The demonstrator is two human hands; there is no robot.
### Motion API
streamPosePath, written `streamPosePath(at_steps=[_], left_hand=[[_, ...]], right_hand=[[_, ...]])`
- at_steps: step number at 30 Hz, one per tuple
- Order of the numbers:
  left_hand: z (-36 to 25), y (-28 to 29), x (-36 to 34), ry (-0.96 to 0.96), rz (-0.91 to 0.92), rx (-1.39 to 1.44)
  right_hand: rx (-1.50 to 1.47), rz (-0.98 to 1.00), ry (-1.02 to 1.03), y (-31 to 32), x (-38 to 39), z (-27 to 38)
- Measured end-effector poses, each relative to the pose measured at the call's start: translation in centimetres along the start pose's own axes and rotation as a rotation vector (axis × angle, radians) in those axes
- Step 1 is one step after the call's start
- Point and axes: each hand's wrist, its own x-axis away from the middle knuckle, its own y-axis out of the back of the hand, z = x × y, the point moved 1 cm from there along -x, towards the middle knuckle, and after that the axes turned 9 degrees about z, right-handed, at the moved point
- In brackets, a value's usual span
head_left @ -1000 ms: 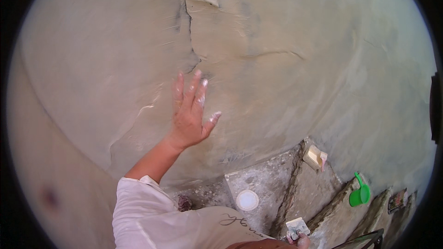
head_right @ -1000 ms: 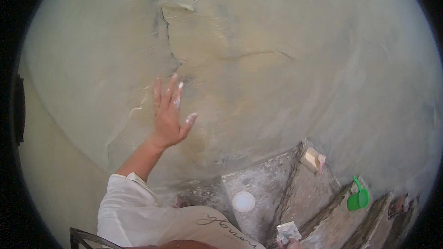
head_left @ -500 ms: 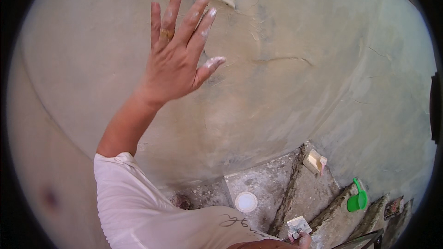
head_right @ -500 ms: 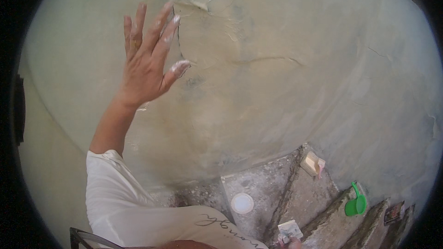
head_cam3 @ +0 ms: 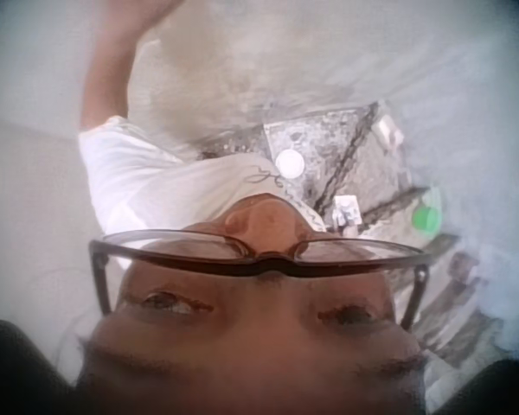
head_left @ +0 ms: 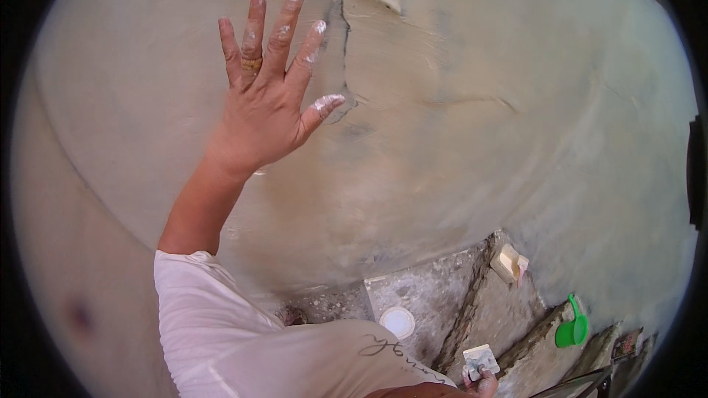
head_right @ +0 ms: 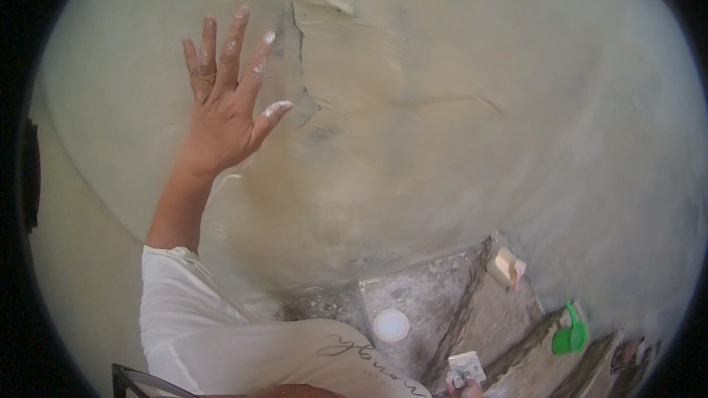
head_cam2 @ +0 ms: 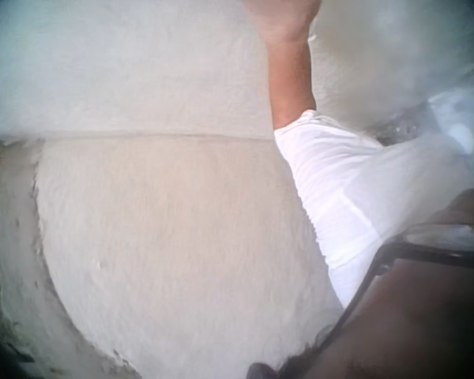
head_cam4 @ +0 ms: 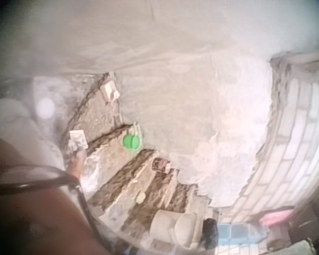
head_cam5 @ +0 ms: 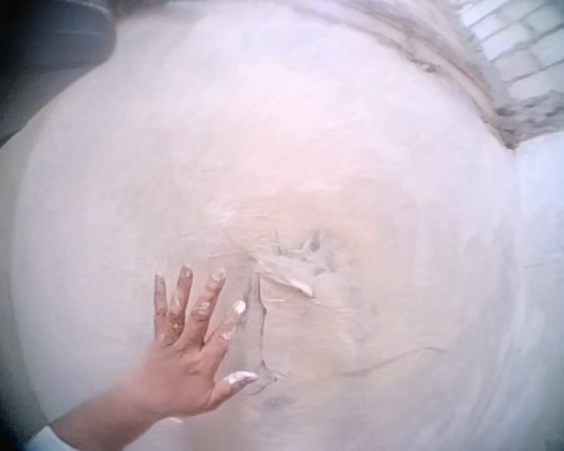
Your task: The person uses a scraper to apply and smooth plaster over a cracked section of a wall, then cleans their hands in a bucket of water and handles various containers on stone steps.
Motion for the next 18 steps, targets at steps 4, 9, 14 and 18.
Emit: streamPosePath(at_steps=[4,9,14,18], left_hand=[[0.5,0.2,2.0,0.067,0.043,0.035],[2.2,0.6,4.2,0.221,0.088,-0.036],[4.6,0.1,6.8,0.252,-0.092,0.018],[5.6,-0.8,8.4,0.257,-0.178,0.002]], right_hand=[[0.002,0.035,0.038,-1.6,-0.7,0.6],[-0.007,0.152,0.186,-5.3,-2.7,1.8],[0.148,0.425,0.463,-15.9,-3.0,5.1],[0.266,0.422,0.696,-22.8,-3.9,7.6]])
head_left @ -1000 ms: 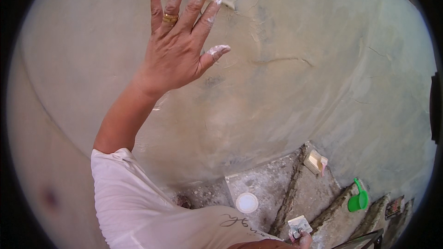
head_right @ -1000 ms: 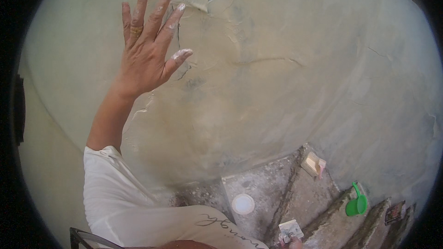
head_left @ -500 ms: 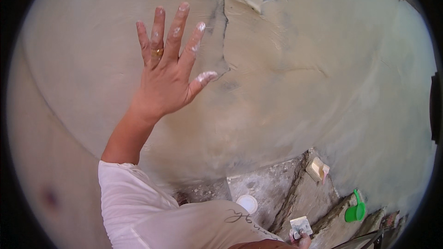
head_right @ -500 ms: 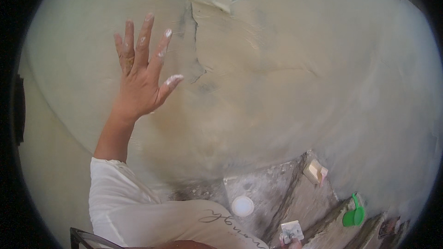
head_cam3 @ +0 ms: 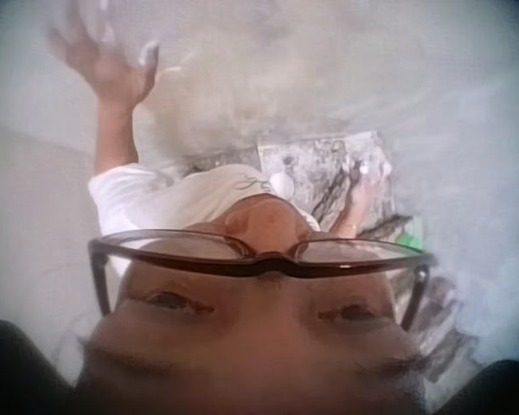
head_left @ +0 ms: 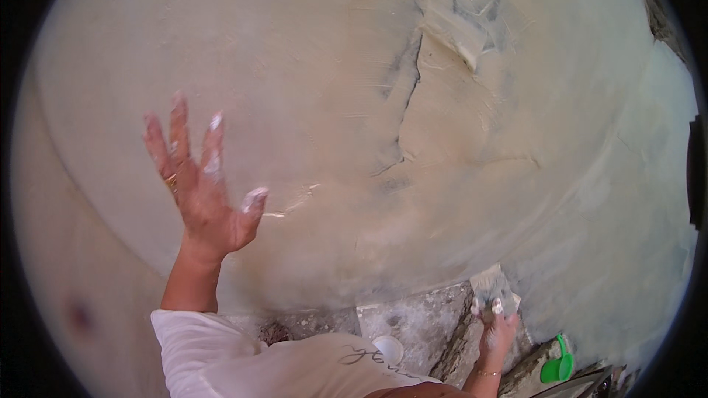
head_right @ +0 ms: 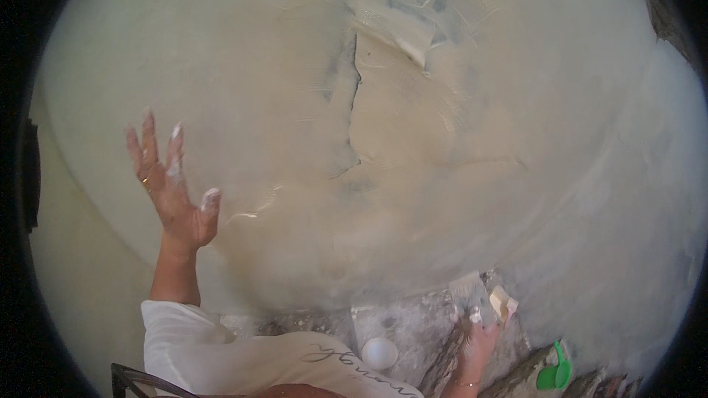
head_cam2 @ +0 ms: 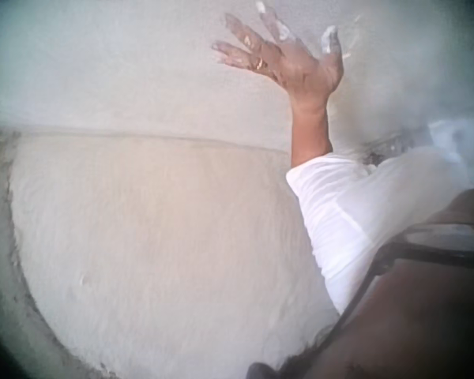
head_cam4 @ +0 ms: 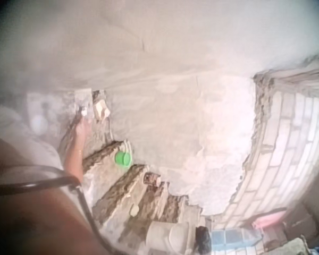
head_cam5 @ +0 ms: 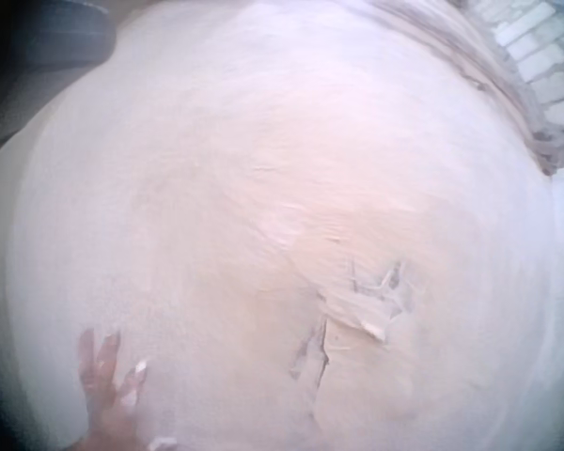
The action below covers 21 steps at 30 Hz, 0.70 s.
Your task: The person uses a scraper to apply and smooth plaster over a cracked section of a wall, then cleans their hands in a bucket of water and handles various containers on stone steps.
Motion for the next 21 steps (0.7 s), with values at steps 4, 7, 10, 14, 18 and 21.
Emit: streamPosePath(at_steps=[4,7,10,14,18,21], left_hand=[[1.8,-0.3,2.3,0.051,-0.230,0.140],[2.8,0.0,4.0,0.119,-0.219,0.077],[3.5,0.2,5.2,0.177,-0.223,0.059],[3.5,-0.3,6.0,0.211,-0.243,0.099],[2.2,0.1,5.7,0.149,-0.077,0.069],[-0.3,-0.2,3.0,-0.092,0.092,0.015]], right_hand=[[0.161,0.036,0.121,-6.1,-2.6,4.7],[0.270,0.230,0.707,-11.0,-4.1,7.7],[0.448,0.236,0.958,-14.6,-4.6,11.3],[0.388,0.242,1.046,-15.3,-4.7,13.0],[0.197,0.202,0.939,-14.2,-4.8,10.9],[0.195,0.126,0.854,-12.4,-4.7,9.4]])
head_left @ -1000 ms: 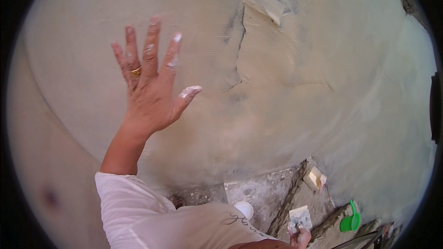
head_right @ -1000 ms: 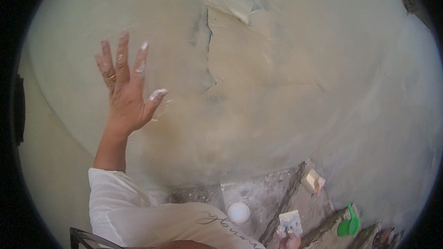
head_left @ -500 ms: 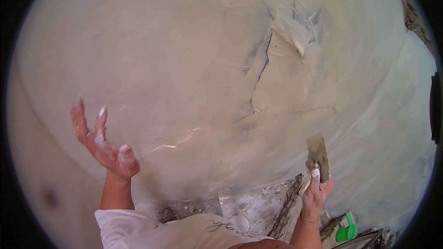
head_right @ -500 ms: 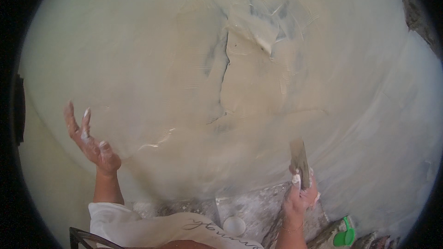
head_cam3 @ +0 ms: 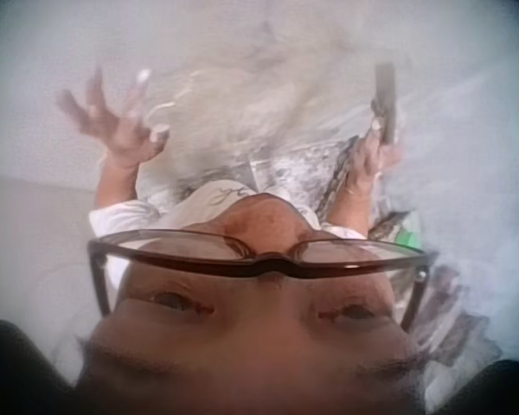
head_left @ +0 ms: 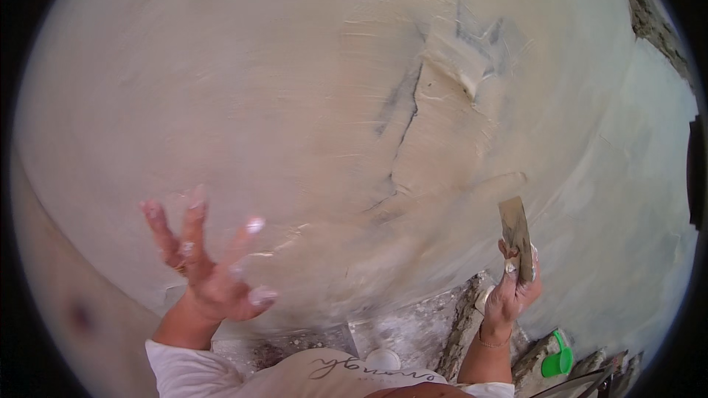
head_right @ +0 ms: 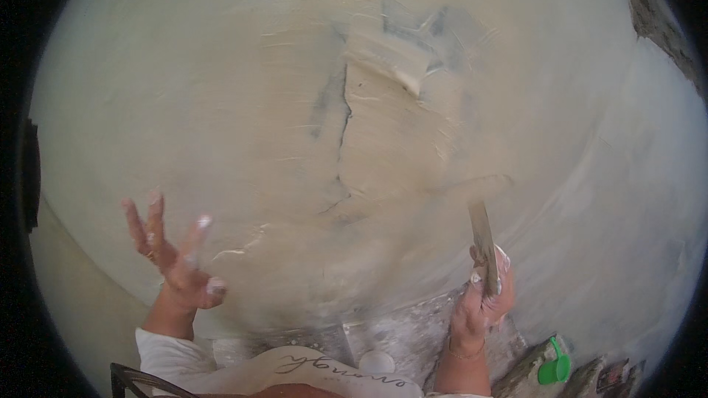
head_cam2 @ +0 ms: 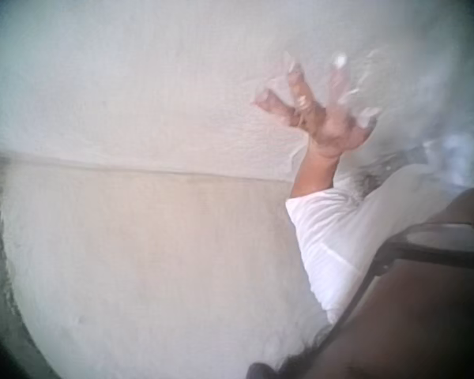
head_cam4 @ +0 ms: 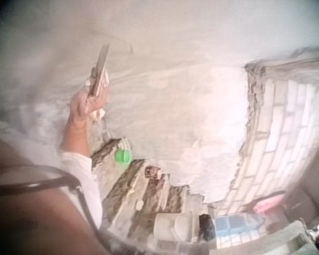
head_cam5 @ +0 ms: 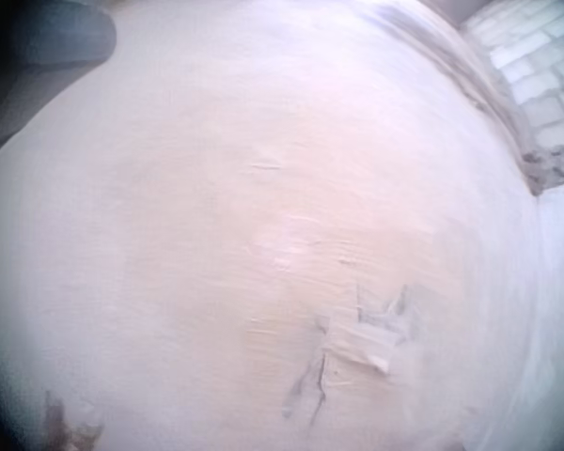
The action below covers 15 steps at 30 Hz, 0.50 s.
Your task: The person uses a scraper to apply and smooth plaster over a cracked section of a wall, then cleans their hands in a bucket of water and handles various containers on stone steps.
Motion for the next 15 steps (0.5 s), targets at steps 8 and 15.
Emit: streamPosePath(at_steps=[8,15], left_hand=[[-4.3,0.2,-7.5,-0.370,0.049,-0.082],[-5.9,0.6,-10.3,-0.355,0.020,-0.123]], right_hand=[[0.268,-0.061,-0.338,9.6,6.8,-2.9],[0.476,-0.164,-0.548,16.4,12.0,-1.4]])
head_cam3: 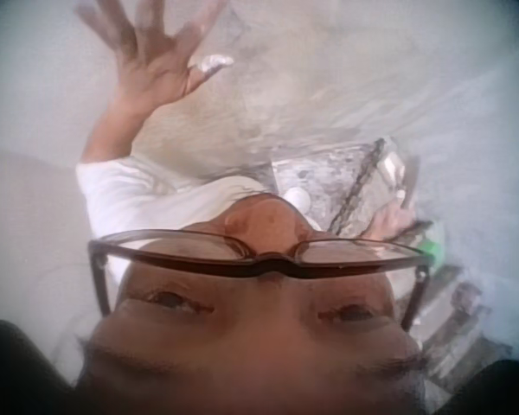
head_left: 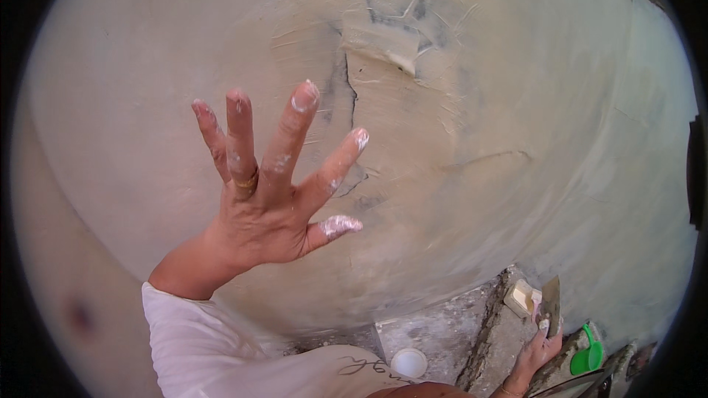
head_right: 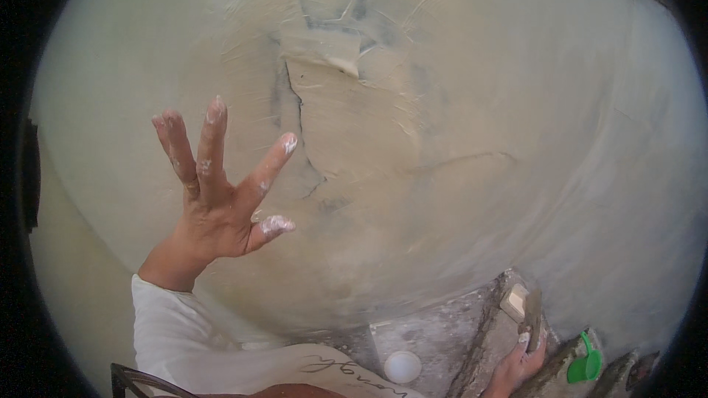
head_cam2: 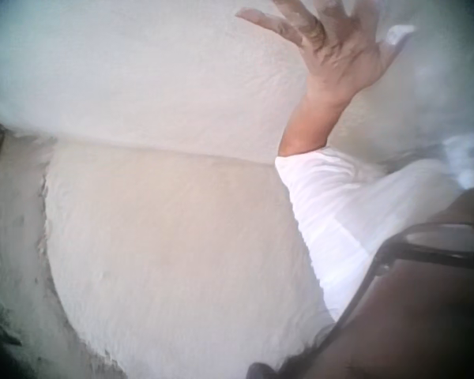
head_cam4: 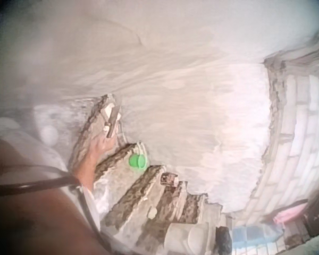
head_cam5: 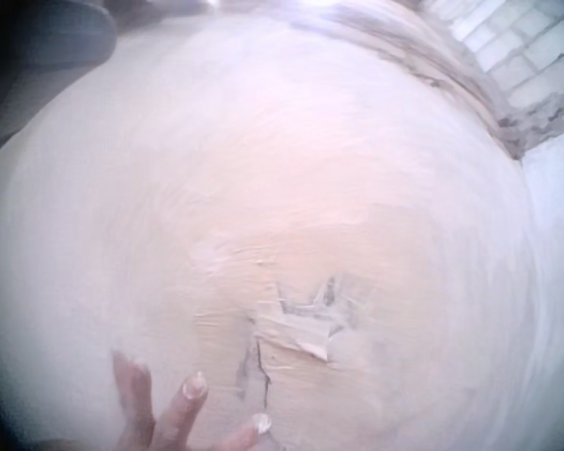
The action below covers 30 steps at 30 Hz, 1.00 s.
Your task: The person uses a scraper to apply and smooth plaster over a cracked section of a wall, then cleans their hands in a bucket of water and handles various containers on stone steps.
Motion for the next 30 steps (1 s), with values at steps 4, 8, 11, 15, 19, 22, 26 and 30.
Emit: streamPosePath(at_steps=[4,8,11,15,19,22,26,30], left_hand=[[0.1,-0.3,-1.0,0.050,-0.008,-0.001],[-0.2,-0.4,-1.4,0.066,0.020,0.017],[-0.3,-0.9,-1.9,0.042,0.031,0.020],[-0.3,-1.1,-2.5,0.053,0.058,0.015],[0.3,-1.2,-3.1,0.074,0.008,-0.020],[0.2,-0.9,-3.3,0.083,0.028,-0.031],[0.5,-0.5,-3.3,0.074,0.036,-0.021],[1.0,0.3,-1.8,0.119,-0.056,0.009]], right_hand=[[0.067,-0.124,0.083,1.8,0.7,-2.5],[-0.026,-0.134,-0.046,2.3,1.1,-2.4],[-0.041,-0.145,-0.075,2.5,1.2,-2.9],[0.018,-0.076,-0.065,2.6,1.0,-3.3],[-0.043,-0.041,-0.021,2.2,0.9,-3.0],[-0.086,-0.089,0.048,2.1,1.0,-3.4],[-0.075,-0.072,-0.010,2.0,1.3,-3.0],[-0.157,-0.053,0.016,1.4,1.0,-1.1]])
